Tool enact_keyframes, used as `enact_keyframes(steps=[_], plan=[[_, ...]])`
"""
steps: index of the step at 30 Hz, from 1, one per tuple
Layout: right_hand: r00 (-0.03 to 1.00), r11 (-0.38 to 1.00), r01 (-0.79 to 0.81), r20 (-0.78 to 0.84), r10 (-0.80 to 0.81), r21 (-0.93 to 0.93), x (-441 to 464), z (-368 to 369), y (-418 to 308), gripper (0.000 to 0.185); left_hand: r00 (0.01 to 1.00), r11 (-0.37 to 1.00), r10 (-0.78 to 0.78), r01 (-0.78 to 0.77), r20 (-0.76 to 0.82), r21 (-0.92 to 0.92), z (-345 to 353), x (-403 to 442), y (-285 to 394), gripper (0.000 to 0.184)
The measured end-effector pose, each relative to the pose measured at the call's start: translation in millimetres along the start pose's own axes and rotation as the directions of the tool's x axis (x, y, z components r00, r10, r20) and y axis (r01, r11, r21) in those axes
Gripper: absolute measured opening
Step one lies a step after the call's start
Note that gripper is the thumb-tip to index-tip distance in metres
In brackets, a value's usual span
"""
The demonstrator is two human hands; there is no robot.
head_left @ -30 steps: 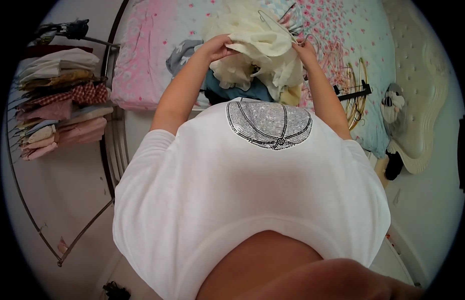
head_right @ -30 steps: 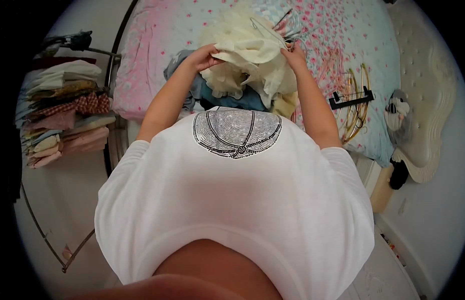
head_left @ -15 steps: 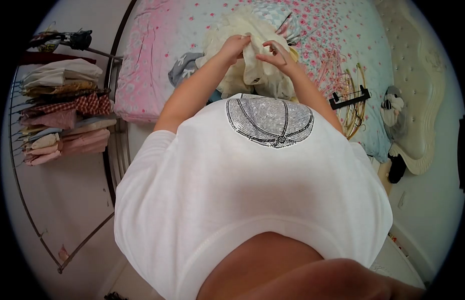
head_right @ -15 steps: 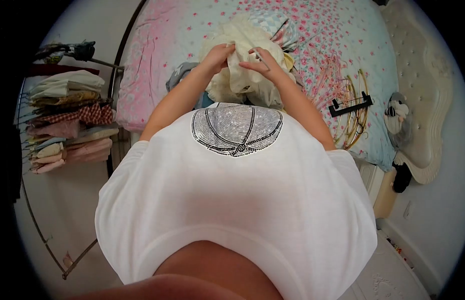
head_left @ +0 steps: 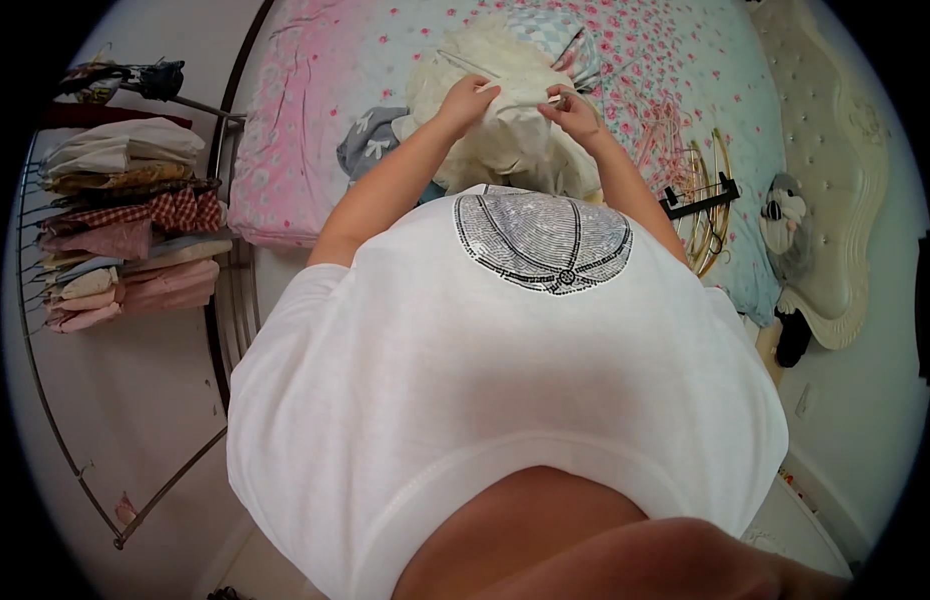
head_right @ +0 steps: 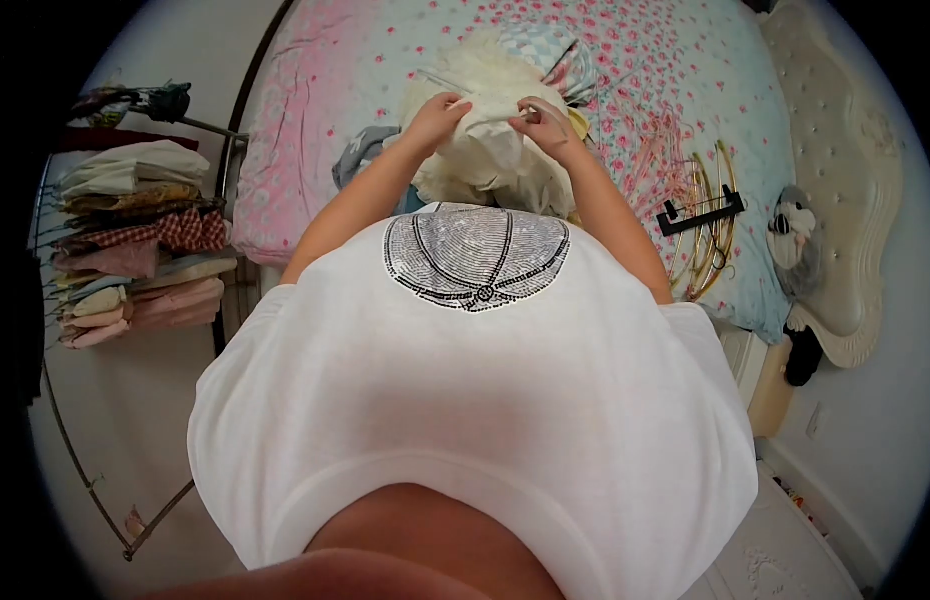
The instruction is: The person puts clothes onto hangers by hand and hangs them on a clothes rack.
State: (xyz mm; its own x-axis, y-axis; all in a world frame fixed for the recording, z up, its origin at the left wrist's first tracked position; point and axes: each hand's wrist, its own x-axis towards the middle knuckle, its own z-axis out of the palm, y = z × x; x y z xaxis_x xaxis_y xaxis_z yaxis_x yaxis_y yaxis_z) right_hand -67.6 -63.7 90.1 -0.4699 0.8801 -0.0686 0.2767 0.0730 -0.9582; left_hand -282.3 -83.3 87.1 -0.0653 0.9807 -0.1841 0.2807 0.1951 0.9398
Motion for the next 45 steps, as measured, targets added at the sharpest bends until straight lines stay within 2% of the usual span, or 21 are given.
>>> enact_keyframes(steps=[1, 2, 4, 6, 7, 10, 13, 16, 19, 22, 23, 26, 29, 31, 34, 37, 41, 43, 45], plan=[[0.998, 0.998, -0.059, -0.015, 0.059, -0.016, -1.4, 0.0, -6.7, 0.027, 0.99, 0.994, 0.079, -0.07, -0.117, 0.081, 3.3, 1.4, -5.9, 0.031], [0.996, 0.997, -0.066, -0.054, 0.068, 0.036, -1.9, 1.4, -11.0, 0.026, 0.955, 0.955, 0.251, -0.218, -0.158, 0.2, 5.5, 4.2, -11.1, 0.031], [0.987, 0.987, -0.075, -0.128, 0.093, 0.14, -1.5, 3.8, -16.5, 0.024, 0.801, 0.773, 0.573, -0.457, -0.174, 0.439, 6.1, -7.0, 8.1, 0.032], [0.989, 0.985, -0.047, -0.127, 0.068, 0.163, 4.0, 2.5, -15.6, 0.023, 0.873, 0.839, 0.481, -0.484, 0.075, 0.25, 9.9, -11.9, 22.3, 0.032], [0.99, 0.984, -0.033, -0.126, 0.056, 0.175, 5.4, 2.9, -15.4, 0.023, 0.875, 0.869, 0.438, -0.471, 0.205, 0.154, 12.3, -13.6, 25.2, 0.032], [0.993, 0.979, -0.066, -0.087, 0.084, 0.194, 7.5, 3.8, -21.0, 0.022, 0.825, 0.789, 0.53, -0.564, 0.196, 0.241, 20.8, -14.2, 19.1, 0.027], [0.992, 0.985, -0.105, -0.052, 0.113, 0.135, 8.0, 1.7, -23.3, 0.023, 0.891, 0.842, 0.388, -0.447, 0.236, 0.303, 19.6, -9.8, 13.0, 0.024], [0.975, 0.996, -0.011, -0.221, 0.03, 0.089, 7.7, 2.9, -14.1, 0.024, 0.914, 0.958, 0.253, -0.282, 0.318, 0.05, 16.6, -2.7, 6.3, 0.022], [0.958, 0.997, -0.023, -0.287, 0.0, -0.079, -9.6, -17.8, -19.7, 0.026, 0.98, 0.986, 0.126, -0.141, 0.154, 0.09, -2.0, 11.1, -1.3, 0.023], [0.939, 0.999, 0.01, -0.343, -0.026, -0.048, -25.4, -35.7, -14.8, 0.025, 0.97, 0.932, 0.241, -0.243, 0.04, 0.269, -18.4, 32.0, -19.4, 0.025], [0.931, 0.999, -0.008, -0.366, -0.008, -0.041, -31.6, -41.5, -14.5, 0.025, 0.99, 0.975, 0.136, -0.13, -0.021, 0.178, -20.9, 33.9, -21.8, 0.027], [0.917, 0.999, -0.049, -0.398, 0.04, -0.011, -45.8, -59.7, -17.0, 0.028, 0.97, 0.986, 0.048, -0.009, -0.237, 0.164, -25.5, 52.1, -47.1, 0.027], [0.931, 0.999, -0.049, -0.363, 0.039, -0.019, -52.1, -68.5, -14.8, 0.031, 0.969, 0.936, 0.051, 0.038, -0.242, 0.349, -37.6, 46.2, -44.8, 0.028], [0.938, 0.995, -0.023, -0.347, -0.011, -0.093, -53.6, -66.9, -16.0, 0.032, 0.973, 0.917, 0.077, 0.017, -0.219, 0.399, -42.3, 45.9, -48.0, 0.029], [0.959, 0.995, -0.054, -0.281, 0.028, -0.083, -61.2, -60.3, -44.6, 0.033, 0.969, 0.912, 0.125, -0.027, -0.214, 0.41, -45.3, 51.3, -57.9, 0.03], [0.951, 0.996, -0.034, -0.308, 0.008, -0.079, -58.0, -65.8, -21.7, 0.033, 0.945, 0.89, 0.217, -0.089, -0.244, 0.447, -46.1, 43.1, -42.2, 0.028], [0.944, 0.922, -0.172, -0.327, 0.054, -0.346, -60.1, -67.0, -24.3, 0.032, 0.923, 0.839, 0.297, -0.13, -0.246, 0.529, -41.6, 25.4, -9.2, 0.025], [0.939, 0.881, -0.215, -0.338, 0.068, -0.422, -69.1, -48.8, -66.8, 0.032, 0.924, 0.826, 0.327, -0.176, -0.2, 0.536, -36.6, 11.7, 12.2, 0.023], [0.958, 0.914, -0.111, -0.285, -0.005, -0.39, -60.1, -41.3, -51.6, 0.033, 0.91, 0.795, 0.381, -0.23, -0.166, 0.562, -29.2, 6.6, 25.0, 0.023]])
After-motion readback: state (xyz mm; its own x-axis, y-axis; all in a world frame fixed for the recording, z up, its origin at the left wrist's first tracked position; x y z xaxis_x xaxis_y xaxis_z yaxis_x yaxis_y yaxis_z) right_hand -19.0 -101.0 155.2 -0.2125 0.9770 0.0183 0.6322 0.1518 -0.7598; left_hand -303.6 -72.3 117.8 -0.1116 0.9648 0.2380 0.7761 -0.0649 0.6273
